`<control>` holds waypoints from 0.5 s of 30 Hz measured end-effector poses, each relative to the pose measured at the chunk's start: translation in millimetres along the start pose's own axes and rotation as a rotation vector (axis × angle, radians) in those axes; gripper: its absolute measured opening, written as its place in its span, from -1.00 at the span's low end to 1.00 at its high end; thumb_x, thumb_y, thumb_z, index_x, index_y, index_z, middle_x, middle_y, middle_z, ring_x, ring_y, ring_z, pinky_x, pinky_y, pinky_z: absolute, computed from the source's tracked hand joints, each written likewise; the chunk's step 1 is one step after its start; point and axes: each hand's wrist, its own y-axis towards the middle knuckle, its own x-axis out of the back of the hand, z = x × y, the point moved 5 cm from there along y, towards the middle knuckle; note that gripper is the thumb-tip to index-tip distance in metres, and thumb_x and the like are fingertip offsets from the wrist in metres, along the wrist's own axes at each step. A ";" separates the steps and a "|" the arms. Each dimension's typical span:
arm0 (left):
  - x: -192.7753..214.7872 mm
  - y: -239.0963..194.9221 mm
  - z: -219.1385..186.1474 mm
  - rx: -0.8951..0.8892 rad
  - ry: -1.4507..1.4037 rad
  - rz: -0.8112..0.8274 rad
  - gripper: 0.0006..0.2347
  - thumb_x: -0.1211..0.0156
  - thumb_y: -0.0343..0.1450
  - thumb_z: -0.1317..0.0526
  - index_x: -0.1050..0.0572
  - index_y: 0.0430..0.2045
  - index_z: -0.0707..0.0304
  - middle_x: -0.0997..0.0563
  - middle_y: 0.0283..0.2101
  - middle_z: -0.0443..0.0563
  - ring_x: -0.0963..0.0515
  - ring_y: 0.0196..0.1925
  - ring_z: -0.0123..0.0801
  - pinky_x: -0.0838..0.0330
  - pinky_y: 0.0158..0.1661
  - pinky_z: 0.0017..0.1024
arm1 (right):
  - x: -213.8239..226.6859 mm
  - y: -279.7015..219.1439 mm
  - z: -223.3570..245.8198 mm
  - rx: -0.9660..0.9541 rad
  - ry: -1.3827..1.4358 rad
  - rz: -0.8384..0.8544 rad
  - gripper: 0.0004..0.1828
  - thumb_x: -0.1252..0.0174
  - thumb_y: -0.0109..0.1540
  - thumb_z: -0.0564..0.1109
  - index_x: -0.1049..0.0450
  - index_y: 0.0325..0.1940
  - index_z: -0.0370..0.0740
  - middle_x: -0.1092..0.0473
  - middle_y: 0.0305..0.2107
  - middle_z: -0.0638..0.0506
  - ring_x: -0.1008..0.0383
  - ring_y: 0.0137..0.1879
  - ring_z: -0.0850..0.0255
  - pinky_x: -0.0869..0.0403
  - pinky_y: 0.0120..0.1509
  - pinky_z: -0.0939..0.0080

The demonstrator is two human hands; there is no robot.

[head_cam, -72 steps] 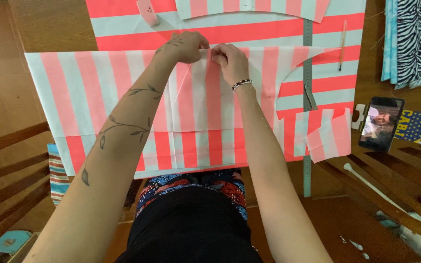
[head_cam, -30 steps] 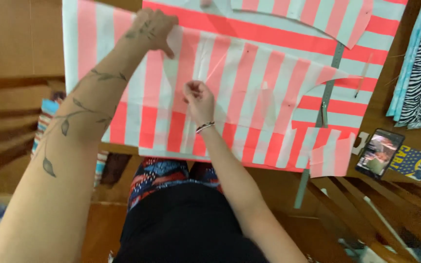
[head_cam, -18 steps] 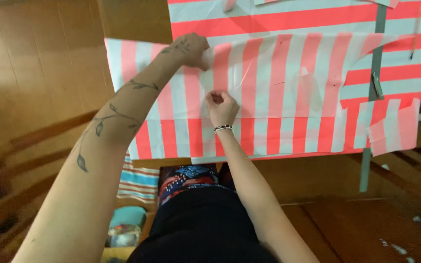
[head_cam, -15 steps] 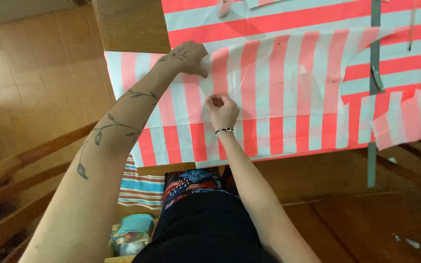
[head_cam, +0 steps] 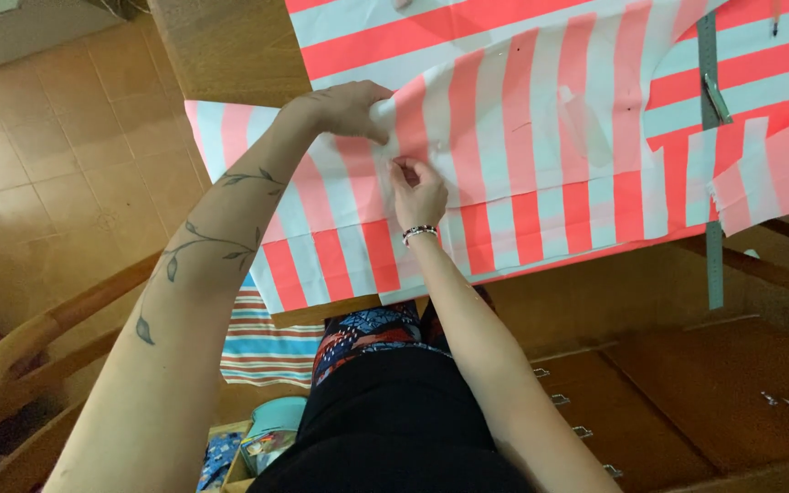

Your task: The person traces a curved pattern onto striped fabric using a pencil and a clear template, then uses scissors to cut the fabric along the marked lines.

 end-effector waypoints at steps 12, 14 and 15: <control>-16.3 35.6 14.0 0.021 0.082 -0.098 -0.69 -0.44 0.19 0.16 -0.33 -0.46 0.14 -0.45 -0.29 0.00 -0.46 -0.31 -0.16 -0.36 -0.46 -0.26 | -0.4 0.5 2.5 -0.001 0.036 -0.010 -0.93 -0.20 0.05 -0.02 -0.58 -0.44 0.05 -0.53 -0.51 0.24 -0.51 -0.33 0.34 -0.45 -0.20 0.24; -18.8 34.7 13.8 0.016 0.083 -0.087 -0.69 -0.42 0.19 0.17 -0.30 -0.47 0.13 -0.43 -0.31 0.00 -0.42 -0.35 -0.17 -0.30 -0.45 -0.27 | -0.3 1.0 3.4 -0.001 0.121 -0.014 -0.91 -0.28 0.07 -0.02 -0.60 -0.40 -0.02 -0.55 -0.49 0.21 -0.53 -0.32 0.35 -0.49 -0.19 0.28; -19.8 34.5 13.2 0.010 0.083 -0.080 -0.68 -0.41 0.20 0.18 -0.27 -0.48 0.13 -0.41 -0.34 0.00 -0.38 -0.38 -0.18 -0.24 -0.43 -0.28 | 0.1 1.8 4.2 0.004 0.206 -0.018 -0.87 -0.36 0.09 -0.03 -0.63 -0.37 -0.08 -0.58 -0.47 0.18 -0.55 -0.31 0.36 -0.53 -0.18 0.33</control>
